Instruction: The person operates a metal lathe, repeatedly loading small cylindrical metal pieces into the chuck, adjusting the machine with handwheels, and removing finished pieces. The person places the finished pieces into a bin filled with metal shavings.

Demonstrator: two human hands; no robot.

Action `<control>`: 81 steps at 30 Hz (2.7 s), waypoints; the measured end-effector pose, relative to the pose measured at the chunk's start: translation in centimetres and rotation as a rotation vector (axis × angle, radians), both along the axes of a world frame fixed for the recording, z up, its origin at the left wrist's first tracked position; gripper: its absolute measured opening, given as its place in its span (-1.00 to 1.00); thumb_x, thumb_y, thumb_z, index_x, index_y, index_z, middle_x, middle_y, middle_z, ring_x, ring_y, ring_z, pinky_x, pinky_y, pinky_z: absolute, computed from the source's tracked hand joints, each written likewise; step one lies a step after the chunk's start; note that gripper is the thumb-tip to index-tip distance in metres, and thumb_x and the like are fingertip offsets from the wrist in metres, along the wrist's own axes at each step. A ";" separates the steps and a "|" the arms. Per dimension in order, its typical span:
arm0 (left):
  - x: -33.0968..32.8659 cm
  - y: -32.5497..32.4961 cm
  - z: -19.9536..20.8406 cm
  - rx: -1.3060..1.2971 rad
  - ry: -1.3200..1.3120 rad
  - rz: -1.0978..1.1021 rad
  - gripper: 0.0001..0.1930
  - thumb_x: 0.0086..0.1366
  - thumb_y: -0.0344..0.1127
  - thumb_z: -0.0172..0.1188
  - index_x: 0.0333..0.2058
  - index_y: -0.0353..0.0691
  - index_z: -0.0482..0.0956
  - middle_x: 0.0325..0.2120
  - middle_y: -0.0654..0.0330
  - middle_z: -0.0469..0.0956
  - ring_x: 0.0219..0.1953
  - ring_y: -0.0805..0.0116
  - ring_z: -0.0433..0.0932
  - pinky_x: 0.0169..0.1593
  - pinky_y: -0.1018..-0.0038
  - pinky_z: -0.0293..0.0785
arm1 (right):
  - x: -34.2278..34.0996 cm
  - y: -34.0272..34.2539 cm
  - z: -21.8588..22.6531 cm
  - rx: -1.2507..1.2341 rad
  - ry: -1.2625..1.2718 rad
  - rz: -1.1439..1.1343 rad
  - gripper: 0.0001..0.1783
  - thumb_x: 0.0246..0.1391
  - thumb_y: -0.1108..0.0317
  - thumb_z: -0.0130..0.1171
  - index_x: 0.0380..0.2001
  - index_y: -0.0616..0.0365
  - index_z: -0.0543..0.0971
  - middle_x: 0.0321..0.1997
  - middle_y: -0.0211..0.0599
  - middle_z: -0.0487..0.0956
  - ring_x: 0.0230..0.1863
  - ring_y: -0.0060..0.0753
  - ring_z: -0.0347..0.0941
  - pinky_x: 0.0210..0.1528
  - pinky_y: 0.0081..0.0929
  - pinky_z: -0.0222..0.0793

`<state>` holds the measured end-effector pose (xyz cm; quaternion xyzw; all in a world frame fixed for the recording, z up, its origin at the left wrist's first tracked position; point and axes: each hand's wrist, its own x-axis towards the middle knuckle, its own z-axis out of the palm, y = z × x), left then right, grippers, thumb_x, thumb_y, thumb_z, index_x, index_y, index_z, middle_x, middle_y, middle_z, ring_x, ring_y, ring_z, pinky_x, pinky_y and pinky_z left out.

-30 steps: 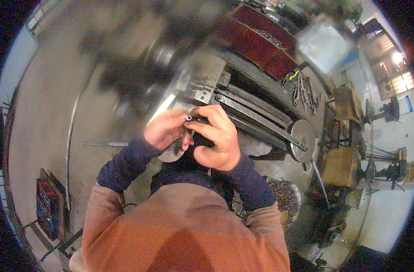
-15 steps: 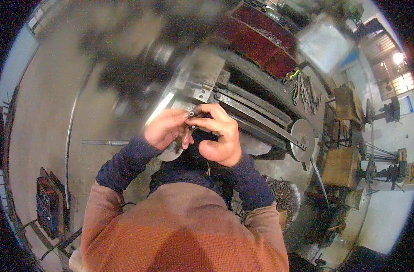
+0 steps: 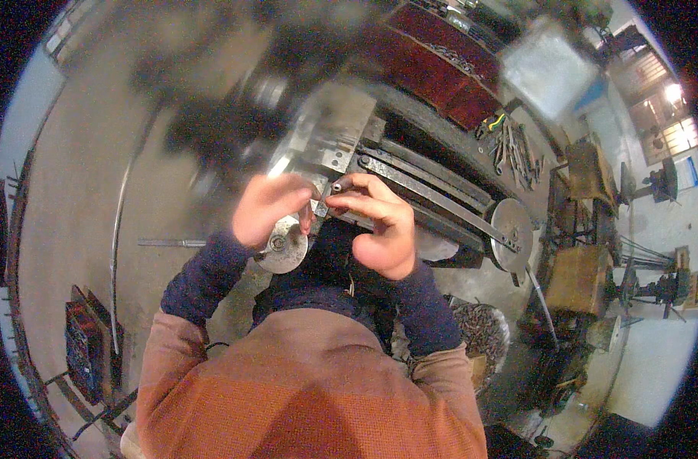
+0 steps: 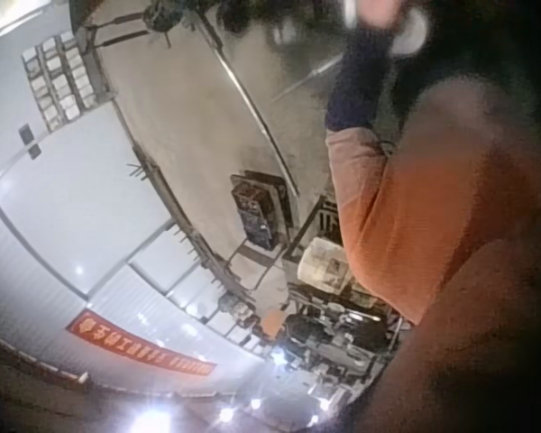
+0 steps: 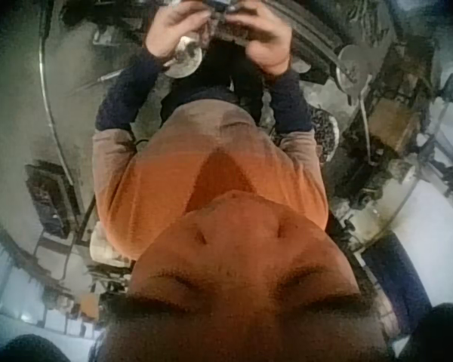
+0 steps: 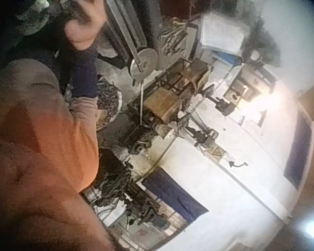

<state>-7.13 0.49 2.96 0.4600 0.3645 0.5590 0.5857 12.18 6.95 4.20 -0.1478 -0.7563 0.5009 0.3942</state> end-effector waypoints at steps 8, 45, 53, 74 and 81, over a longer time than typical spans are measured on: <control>0.3 0.3 0.7 -0.017 0.041 -0.039 -0.76 0.26 -0.27 0.07 -0.32 -0.40 0.49 -0.63 0.21 0.49 -0.60 0.52 0.46 -0.50 0.60 0.40 | 0.1 -0.3 0.1 0.375 -0.092 -0.093 -0.51 -0.41 0.28 0.08 -0.28 0.31 0.55 -0.13 0.02 0.42 -0.13 -0.08 0.42 -0.05 -0.38 0.32; 1.7 0.5 -1.4 -0.244 -0.215 -0.171 -0.69 0.30 -0.16 -0.04 -0.41 -0.33 0.47 -0.64 0.09 0.51 -0.63 0.33 0.51 -0.48 0.49 0.45 | 0.5 0.9 -2.0 0.192 0.007 0.022 -0.60 -0.24 0.25 0.20 -0.28 0.27 0.58 -0.15 -0.09 0.46 -0.14 -0.18 0.43 -0.08 -0.42 0.30; 1.7 0.0 -1.4 -0.198 -0.268 -0.078 -0.74 0.29 -0.21 0.00 -0.40 -0.33 0.46 -0.65 0.13 0.49 -0.64 0.36 0.49 -0.48 0.50 0.44 | -0.5 0.1 -1.1 0.255 -0.010 -0.030 -0.50 -0.53 0.50 0.02 -0.30 0.25 0.58 -0.17 -0.10 0.47 -0.16 -0.15 0.42 -0.09 -0.40 0.32; 0.3 -0.3 -0.9 -0.033 0.127 -0.009 -0.69 0.30 -0.19 0.01 -0.49 -0.34 0.46 -0.74 0.27 0.43 -0.70 0.56 0.40 -0.59 0.63 0.31 | 0.3 -0.5 -3.5 0.178 -0.039 0.007 -0.44 -0.16 -0.08 0.12 -0.36 0.29 0.60 -0.23 -0.03 0.53 -0.18 -0.12 0.45 -0.08 -0.36 0.30; 0.4 -0.4 -0.2 -0.083 0.185 -0.035 -0.70 0.30 -0.21 -0.03 -0.51 -0.32 0.44 -0.70 0.21 0.45 -0.64 0.45 0.46 -0.54 0.55 0.38 | 0.5 -0.7 -3.5 0.079 -0.029 0.011 -0.39 -0.15 -0.14 0.14 -0.36 0.31 0.61 -0.23 -0.04 0.54 -0.18 -0.13 0.45 -0.07 -0.36 0.28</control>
